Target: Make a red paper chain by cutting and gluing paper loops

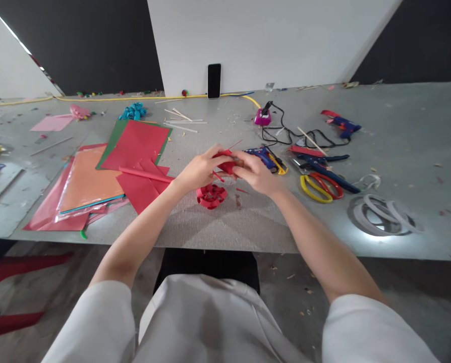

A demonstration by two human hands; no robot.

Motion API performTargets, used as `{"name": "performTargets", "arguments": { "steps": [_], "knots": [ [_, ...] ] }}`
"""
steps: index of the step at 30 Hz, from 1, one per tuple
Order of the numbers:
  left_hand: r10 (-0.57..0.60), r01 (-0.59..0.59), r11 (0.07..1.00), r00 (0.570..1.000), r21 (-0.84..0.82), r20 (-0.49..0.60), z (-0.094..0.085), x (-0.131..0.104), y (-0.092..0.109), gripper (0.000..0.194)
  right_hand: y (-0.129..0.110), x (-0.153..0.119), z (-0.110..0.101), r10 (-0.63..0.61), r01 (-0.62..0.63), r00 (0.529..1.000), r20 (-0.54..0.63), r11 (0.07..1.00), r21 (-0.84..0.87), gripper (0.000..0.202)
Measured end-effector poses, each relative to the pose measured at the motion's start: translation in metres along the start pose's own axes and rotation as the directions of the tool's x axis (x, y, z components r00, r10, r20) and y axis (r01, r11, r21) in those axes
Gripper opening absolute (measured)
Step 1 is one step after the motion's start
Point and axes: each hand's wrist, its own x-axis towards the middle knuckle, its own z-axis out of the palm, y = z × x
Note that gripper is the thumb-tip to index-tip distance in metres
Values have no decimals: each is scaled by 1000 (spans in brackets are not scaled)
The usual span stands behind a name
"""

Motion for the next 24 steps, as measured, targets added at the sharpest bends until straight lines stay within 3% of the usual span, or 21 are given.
{"name": "performTargets", "arguments": {
  "steps": [16, 21, 24],
  "knots": [
    [29, -29, 999, 1000, 40, 4, 5, -2, -5, 30, 5, 2, 4, -21, 18, 999, -41, 998, -67, 29],
    [109, -124, 987, 985, -106, -135, 11, 0, -12, 32, 5, 0, 1, -23, 24, 997, -78, 1000, 5, 30],
    [74, -122, 971, 972, -207, -225, 12, 3, -14, 41, 7, 1, -3, -40, 47, 993, -110, 997, 59, 32]
  ]
}}
